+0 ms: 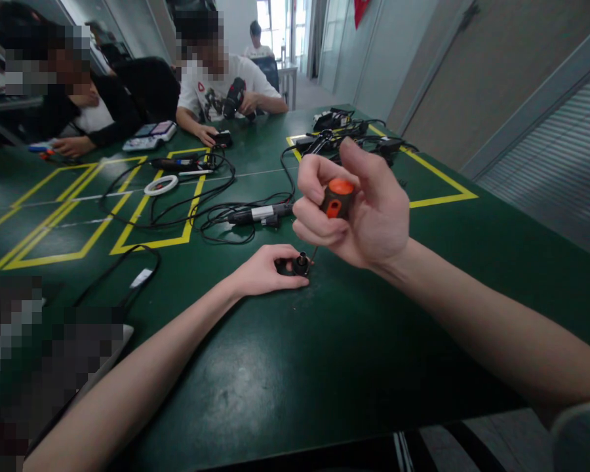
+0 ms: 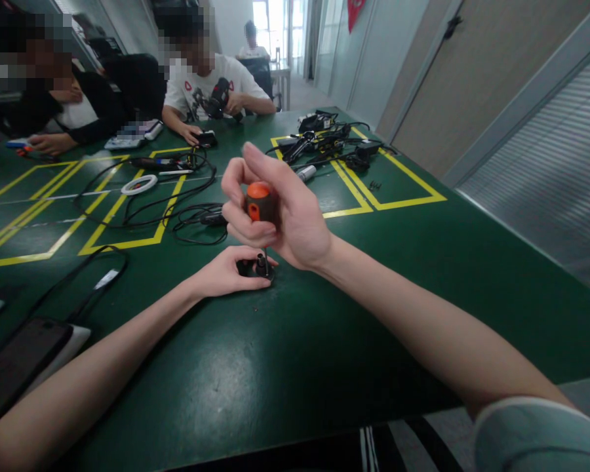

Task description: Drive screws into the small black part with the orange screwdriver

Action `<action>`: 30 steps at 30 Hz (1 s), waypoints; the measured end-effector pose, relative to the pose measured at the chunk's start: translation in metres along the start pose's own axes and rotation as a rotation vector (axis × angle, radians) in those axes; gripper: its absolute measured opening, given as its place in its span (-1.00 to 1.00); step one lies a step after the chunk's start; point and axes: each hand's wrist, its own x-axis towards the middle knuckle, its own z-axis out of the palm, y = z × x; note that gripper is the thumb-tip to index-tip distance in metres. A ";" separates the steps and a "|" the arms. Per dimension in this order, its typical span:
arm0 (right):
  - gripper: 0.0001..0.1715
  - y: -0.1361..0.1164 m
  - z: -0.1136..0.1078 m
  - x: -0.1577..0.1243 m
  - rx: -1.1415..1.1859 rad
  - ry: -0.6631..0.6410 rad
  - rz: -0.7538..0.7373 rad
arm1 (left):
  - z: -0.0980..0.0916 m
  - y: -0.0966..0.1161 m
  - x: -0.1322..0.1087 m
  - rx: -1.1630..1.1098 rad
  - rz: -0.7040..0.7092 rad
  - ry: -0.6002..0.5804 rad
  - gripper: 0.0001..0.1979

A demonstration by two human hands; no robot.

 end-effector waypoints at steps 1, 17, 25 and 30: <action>-0.58 0.001 0.000 0.000 -0.006 0.003 -0.010 | 0.000 0.000 0.000 -0.003 -0.001 -0.002 -0.59; -0.46 -0.004 -0.003 -0.002 -0.063 0.084 0.039 | 0.001 0.001 0.001 0.035 0.032 0.003 -0.62; -0.49 -0.002 0.001 -0.001 -0.089 0.138 0.047 | 0.009 -0.001 -0.001 0.336 0.132 0.064 -0.75; -0.31 -0.004 0.001 0.003 -0.058 0.112 0.060 | 0.009 0.000 0.000 0.378 0.134 0.042 -0.77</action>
